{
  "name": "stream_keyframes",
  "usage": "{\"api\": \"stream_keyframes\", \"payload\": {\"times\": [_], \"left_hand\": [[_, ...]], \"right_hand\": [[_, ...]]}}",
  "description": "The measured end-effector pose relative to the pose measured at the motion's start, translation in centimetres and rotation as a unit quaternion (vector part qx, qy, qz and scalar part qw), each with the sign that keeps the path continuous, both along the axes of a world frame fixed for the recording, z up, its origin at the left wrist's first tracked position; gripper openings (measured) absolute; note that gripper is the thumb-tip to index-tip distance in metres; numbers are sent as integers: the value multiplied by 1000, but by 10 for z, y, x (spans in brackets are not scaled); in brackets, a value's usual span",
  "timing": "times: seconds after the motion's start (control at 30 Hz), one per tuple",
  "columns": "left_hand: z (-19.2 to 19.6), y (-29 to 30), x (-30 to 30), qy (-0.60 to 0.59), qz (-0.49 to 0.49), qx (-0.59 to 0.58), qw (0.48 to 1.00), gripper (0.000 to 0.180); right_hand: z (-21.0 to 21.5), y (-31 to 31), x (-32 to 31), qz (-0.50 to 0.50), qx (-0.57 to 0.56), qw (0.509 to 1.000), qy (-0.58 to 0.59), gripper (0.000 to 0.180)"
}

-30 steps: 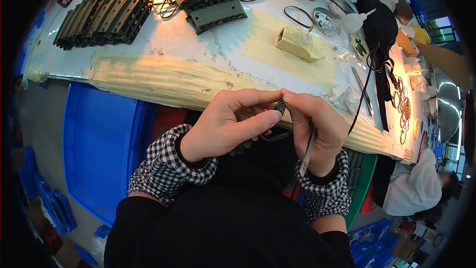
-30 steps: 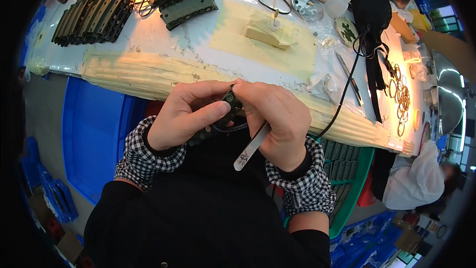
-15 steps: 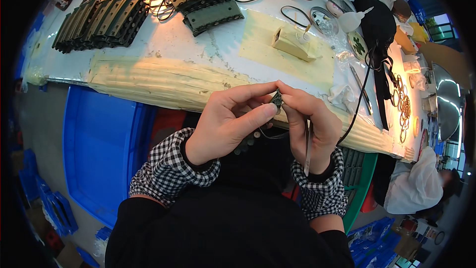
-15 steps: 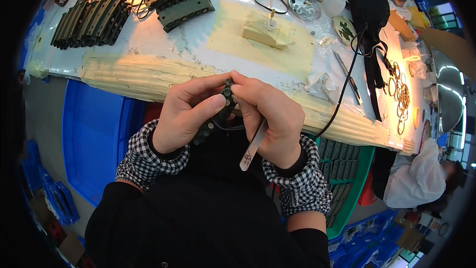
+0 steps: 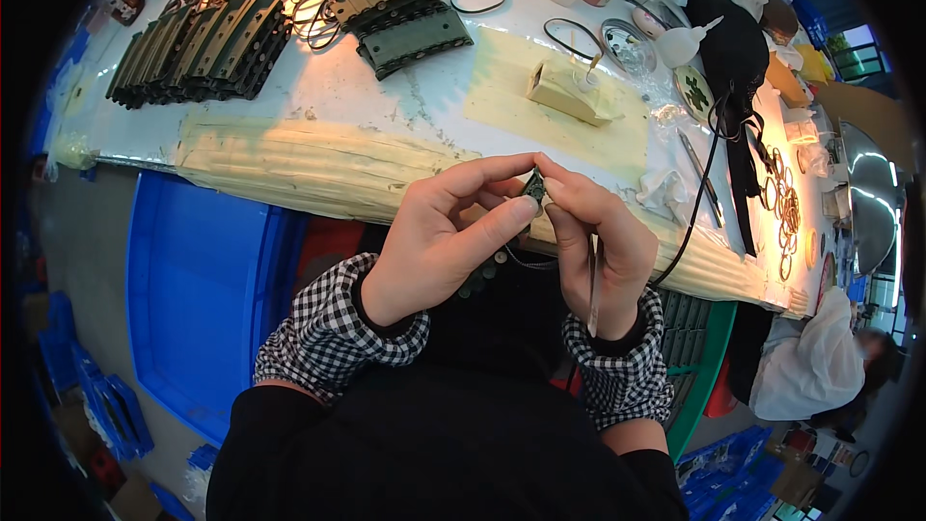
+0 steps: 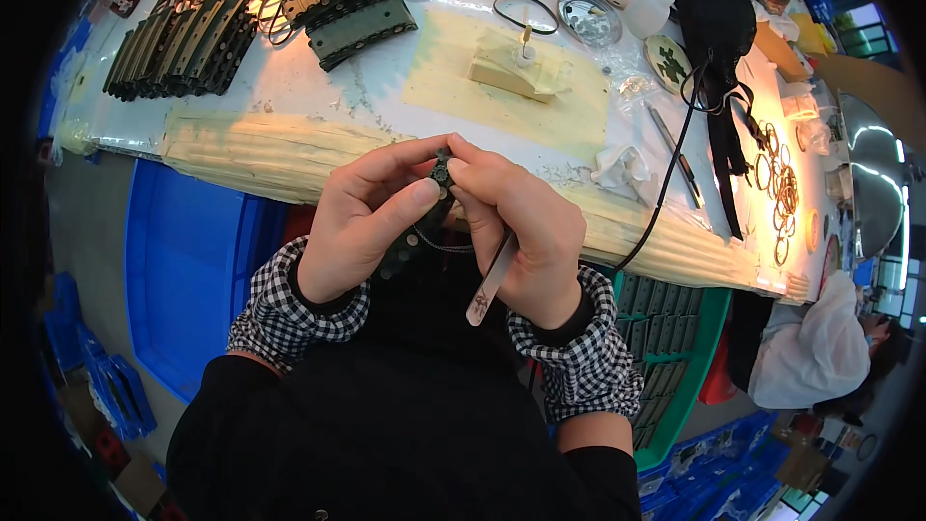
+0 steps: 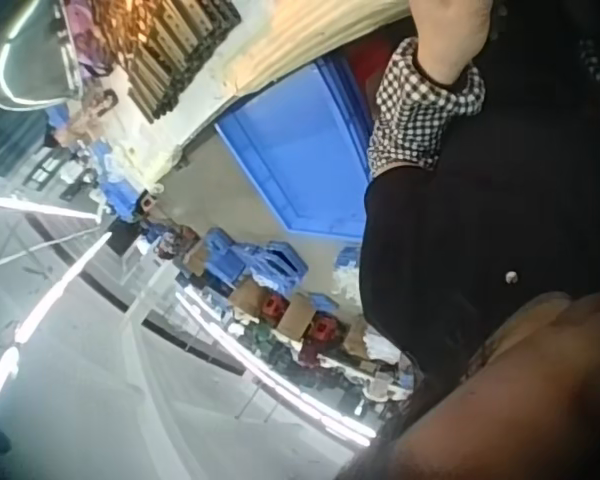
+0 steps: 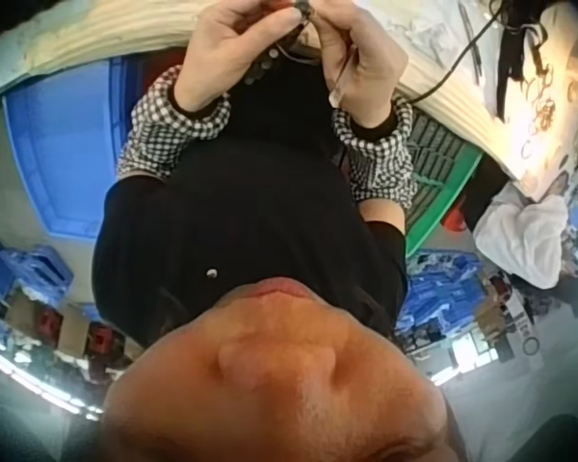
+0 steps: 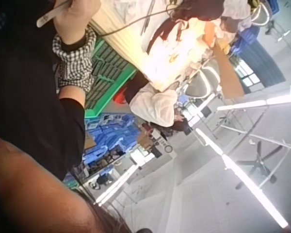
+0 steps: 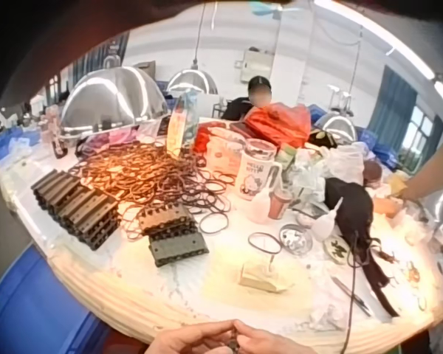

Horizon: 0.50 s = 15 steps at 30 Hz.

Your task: Assembling small electronic components onto a printed circuit board using tweezers.

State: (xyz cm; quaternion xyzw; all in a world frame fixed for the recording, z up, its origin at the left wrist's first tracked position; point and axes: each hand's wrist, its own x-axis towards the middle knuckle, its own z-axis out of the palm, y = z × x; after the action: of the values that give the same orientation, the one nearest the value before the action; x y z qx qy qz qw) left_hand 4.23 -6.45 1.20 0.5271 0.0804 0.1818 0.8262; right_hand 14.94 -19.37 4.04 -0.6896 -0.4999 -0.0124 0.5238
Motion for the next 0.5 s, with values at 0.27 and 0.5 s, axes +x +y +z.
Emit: {"api": "stream_keyframes", "payload": {"times": [0.27,0.5], "left_hand": [[7,5,-3,6,-11,42,999,41],[9,11,-7,37,-65,102,992,41]], "right_hand": [[-1,3,10,14,20,997,-70,14],[5,0,8,8,-6,1000,-10,15]]}}
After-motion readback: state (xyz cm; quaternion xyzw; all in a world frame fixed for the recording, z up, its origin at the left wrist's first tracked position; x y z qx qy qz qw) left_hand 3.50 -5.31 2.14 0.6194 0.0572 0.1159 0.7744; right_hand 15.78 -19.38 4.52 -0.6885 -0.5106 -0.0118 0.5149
